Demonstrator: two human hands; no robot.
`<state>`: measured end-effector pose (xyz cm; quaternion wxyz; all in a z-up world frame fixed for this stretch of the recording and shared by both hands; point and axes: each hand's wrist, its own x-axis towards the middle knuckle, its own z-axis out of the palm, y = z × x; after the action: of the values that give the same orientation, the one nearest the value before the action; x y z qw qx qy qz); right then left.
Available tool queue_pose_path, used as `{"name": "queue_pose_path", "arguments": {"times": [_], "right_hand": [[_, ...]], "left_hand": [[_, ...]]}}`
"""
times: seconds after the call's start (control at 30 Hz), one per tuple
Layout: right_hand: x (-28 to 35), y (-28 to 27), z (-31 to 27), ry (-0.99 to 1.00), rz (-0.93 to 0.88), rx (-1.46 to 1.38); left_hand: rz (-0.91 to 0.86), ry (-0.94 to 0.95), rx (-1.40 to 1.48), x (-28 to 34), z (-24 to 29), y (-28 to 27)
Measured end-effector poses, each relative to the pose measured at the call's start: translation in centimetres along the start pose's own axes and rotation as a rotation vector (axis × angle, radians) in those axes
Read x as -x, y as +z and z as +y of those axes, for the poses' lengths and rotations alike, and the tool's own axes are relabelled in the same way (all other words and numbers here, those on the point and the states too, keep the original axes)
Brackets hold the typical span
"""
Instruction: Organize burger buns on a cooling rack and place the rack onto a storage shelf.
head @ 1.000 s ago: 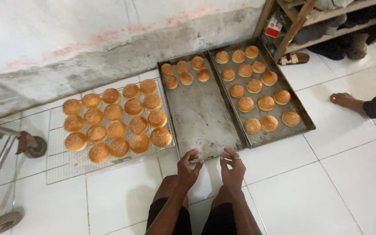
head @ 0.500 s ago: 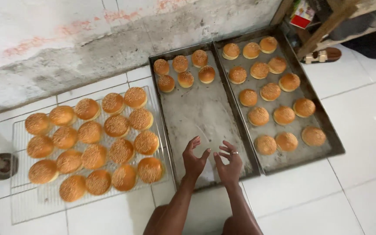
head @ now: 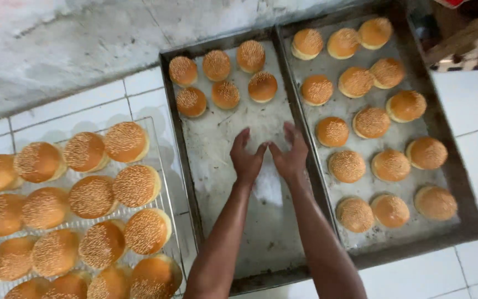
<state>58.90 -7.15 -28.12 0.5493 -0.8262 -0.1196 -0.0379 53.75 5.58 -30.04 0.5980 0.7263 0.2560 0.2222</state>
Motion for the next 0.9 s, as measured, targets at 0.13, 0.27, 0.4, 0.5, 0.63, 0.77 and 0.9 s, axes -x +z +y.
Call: {"name": "queue_pose_path", "arguments": {"times": [0.13, 0.27, 0.4, 0.5, 0.63, 0.77, 0.9], "right_hand": [[-5.6, 2.5, 1.8, 0.039, 0.003, 0.061], [-9.6, 4.8, 4.7, 0.041, -0.050, -0.027], [-11.7, 7.0, 8.5, -0.101, -0.060, -0.142], [-13.3, 6.7, 5.6, -0.051, -0.110, -0.014], [-14.1, 7.5, 4.9, -0.096, -0.092, 0.059], [-13.9, 7.9, 4.4, -0.023, -0.050, -0.018], [-14.1, 8.0, 3.4, 0.018, -0.011, -0.050]], "left_hand": [[-0.044, 0.009, -0.145, -4.2, -1.5, 2.6], [-0.044, 0.010, -0.276, -7.3, -1.2, 4.3], [-0.086, -0.084, -0.368, -9.9, 1.5, 5.1], [0.054, 0.179, -0.472, -11.1, -3.9, 6.4], [0.062, 0.167, -0.411, -11.6, -2.6, 6.2], [-0.007, -0.066, -0.428, -11.3, 0.3, 5.9], [0.049, 0.125, -0.389, -11.2, -2.6, 6.2]]}}
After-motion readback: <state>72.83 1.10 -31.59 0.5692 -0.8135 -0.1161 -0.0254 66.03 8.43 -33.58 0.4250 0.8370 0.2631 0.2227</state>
